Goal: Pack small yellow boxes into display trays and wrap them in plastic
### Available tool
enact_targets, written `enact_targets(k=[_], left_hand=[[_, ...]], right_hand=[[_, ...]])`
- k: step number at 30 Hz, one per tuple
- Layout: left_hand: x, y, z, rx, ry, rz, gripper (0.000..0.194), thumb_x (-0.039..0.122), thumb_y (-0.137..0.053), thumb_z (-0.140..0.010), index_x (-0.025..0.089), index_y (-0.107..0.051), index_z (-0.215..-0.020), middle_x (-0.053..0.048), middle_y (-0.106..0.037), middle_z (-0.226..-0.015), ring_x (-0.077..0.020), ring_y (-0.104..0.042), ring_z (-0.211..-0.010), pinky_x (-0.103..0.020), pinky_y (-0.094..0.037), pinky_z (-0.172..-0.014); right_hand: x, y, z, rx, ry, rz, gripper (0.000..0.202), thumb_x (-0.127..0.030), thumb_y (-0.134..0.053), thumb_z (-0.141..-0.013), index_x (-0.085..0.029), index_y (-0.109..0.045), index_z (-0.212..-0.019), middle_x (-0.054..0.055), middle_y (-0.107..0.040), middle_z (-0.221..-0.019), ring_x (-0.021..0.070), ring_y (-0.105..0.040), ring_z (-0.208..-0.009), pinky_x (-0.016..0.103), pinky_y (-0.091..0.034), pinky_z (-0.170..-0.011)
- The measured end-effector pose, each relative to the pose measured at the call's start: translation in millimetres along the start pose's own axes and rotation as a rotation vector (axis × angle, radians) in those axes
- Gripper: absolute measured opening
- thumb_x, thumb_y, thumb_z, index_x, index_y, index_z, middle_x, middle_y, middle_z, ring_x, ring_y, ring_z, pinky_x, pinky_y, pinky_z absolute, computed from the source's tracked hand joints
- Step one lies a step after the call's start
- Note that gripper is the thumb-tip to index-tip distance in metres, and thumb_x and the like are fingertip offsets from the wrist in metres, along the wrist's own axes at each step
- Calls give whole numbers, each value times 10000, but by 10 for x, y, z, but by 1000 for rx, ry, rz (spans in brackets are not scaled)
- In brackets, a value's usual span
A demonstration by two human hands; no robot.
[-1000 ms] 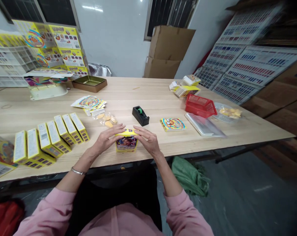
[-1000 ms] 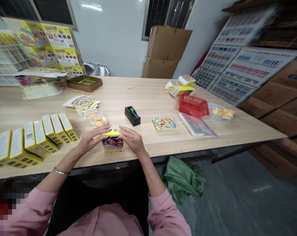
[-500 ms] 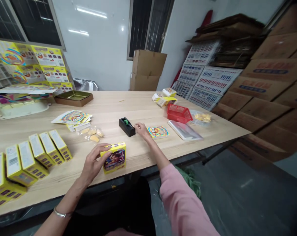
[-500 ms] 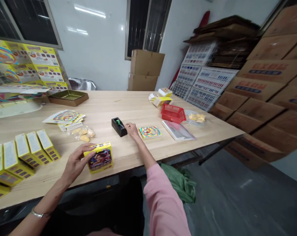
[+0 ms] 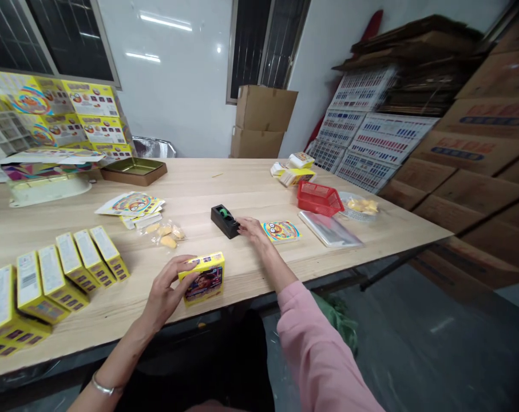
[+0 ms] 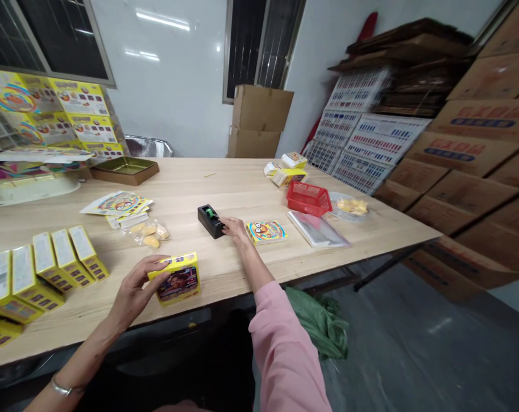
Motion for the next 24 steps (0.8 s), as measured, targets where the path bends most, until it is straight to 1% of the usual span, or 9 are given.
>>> enact_targets(k=[4,7,9,11,13,15,18,21,24], left_hand=[[-11,-2,3,1,28,-18,111,284,-678,-887,232,-684,-985,-86,-717,-1101,-207,-689,-1017,-311,-586,-761],[-5,-10,-19,14,55,-22,117,313,-682,-884,230,-689,-966,-85,-719,-1086,-207,-687,-1010,-306,-578,-754],[12,-17,-35,14,75,-21,135,342,-677,-886,227,-691,-953,-86,-722,-1067,-213,-682,-1014,-314,-573,-761],[31,-23,-46,5,100,-20,162,371,-670,-888,219,-690,-940,-94,-723,-1057,-217,-679,-1005,-326,-568,-770],[44,-29,-54,4,113,-14,180,386,-663,-891,213,-689,-934,-100,-722,-1048,-212,-680,-983,-331,-564,-774],[50,-36,-57,12,113,1,186,392,-662,-890,211,-687,-924,-97,-722,-1033,-206,-680,-961,-332,-562,-778],[49,-42,-54,19,109,17,181,391,-675,-879,213,-683,-909,-86,-715,-1014,-207,-676,-959,-347,-556,-807],[55,-43,-45,4,116,17,164,376,-674,-882,216,-677,-915,-85,-701,-1031,-209,-666,-979,-355,-552,-828],[73,-35,-34,-25,121,-4,173,377,-654,-897,215,-673,-954,-81,-692,-1030,-212,-654,-990,-358,-549,-854]], right_hand=[[52,2,175,48,19,38,227,-367,-698,-644,-170,-588,-622,12,-616,-642,167,-609,-744,241,-482,-679],[30,-2,349,94,43,111,277,-356,-660,-659,-190,-509,-497,-7,-534,-546,194,-582,-756,241,-436,-649],[-40,-15,516,108,75,151,304,-359,-634,-682,-198,-482,-473,-7,-503,-539,196,-559,-768,241,-410,-645],[-144,-58,763,109,112,173,294,-381,-620,-709,-196,-506,-512,-5,-508,-576,183,-535,-767,241,-401,-655],[-262,-140,1102,81,164,143,291,-433,-623,-744,-190,-561,-597,-4,-535,-642,163,-513,-746,241,-402,-661],[-371,-259,1495,12,216,36,317,-487,-641,-771,-191,-602,-664,-11,-541,-670,143,-489,-691,242,-402,-639],[-470,-489,1997,-100,191,-128,331,-501,-685,-768,-198,-624,-650,-35,-483,-585,120,-429,-575,246,-384,-570],[-487,-709,2213,-114,149,-213,361,-496,-692,-775,-199,-605,-589,-48,-453,-533,103,-388,-518,243,-366,-528],[-465,-847,2220,-50,127,-267,434,-489,-695,-780,-197,-535,-502,-51,-436,-488,93,-369,-486,241,-343,-499]])
Point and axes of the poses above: each hand's wrist, its own z-axis away from the middle knuckle, its own y-axis out of the back of the hand, x = y × z, the point moved 1 cm from there along -z, towards the middle knuckle
